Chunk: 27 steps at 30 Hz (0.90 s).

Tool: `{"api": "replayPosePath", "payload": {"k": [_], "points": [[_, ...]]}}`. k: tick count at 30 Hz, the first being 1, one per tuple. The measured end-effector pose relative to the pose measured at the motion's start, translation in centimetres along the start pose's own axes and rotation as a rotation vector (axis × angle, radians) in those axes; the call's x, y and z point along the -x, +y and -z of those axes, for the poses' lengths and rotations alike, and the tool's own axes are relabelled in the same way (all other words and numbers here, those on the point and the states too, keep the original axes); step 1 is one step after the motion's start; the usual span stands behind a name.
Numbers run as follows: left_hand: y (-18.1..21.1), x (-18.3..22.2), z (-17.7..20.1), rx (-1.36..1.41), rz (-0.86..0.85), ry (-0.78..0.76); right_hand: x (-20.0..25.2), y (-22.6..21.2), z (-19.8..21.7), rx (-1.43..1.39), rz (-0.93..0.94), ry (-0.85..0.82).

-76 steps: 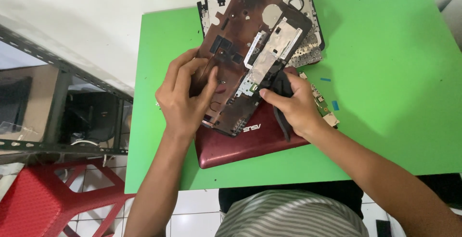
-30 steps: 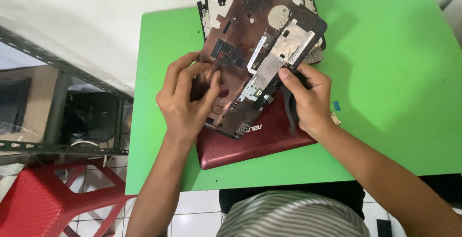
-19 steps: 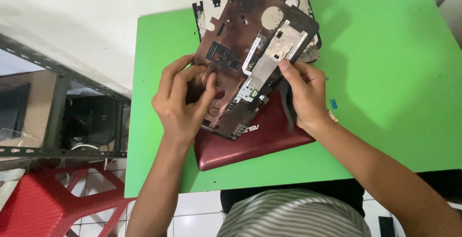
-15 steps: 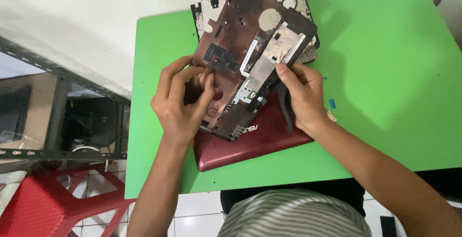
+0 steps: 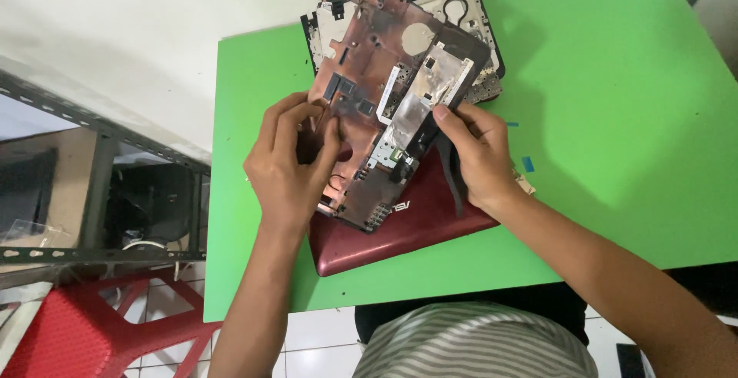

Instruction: Disassembling and reassembling laptop components, specifically fitting the palm rest and keyboard assembly onto the chassis.

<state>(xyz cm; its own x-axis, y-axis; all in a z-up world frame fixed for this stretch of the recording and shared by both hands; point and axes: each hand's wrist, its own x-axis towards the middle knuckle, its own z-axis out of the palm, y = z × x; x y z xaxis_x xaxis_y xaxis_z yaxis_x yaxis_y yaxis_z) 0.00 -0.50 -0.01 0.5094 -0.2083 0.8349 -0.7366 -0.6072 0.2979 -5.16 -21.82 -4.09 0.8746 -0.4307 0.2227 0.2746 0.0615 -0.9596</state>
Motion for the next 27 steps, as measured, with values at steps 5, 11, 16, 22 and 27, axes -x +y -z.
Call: {"api": "replayPosePath", "payload": {"k": [5, 11, 16, 22, 27], "points": [[0.3, -0.2, 0.0, -0.058, 0.001, -0.082, -0.1, 0.9, 0.2, -0.018, -0.028, 0.016], [0.5, -0.2, -0.1, -0.195, -0.133, -0.024, -0.3, 1.0, 0.0, -0.059, -0.029, 0.032], [3.3, 0.1, 0.2, -0.398, -0.212, 0.129, -0.3, 0.7, 0.3, -0.103, -0.034, 0.066], [5.6, -0.3, -0.3, -0.373, -0.162, -0.056, -0.5, 0.5, 1.2, -0.232, -0.201, 0.019], [3.2, 0.1, -3.6, -0.202, -0.232, -0.055, -1.2, 5.8, 1.4, -0.111, -0.028, 0.111]]}}
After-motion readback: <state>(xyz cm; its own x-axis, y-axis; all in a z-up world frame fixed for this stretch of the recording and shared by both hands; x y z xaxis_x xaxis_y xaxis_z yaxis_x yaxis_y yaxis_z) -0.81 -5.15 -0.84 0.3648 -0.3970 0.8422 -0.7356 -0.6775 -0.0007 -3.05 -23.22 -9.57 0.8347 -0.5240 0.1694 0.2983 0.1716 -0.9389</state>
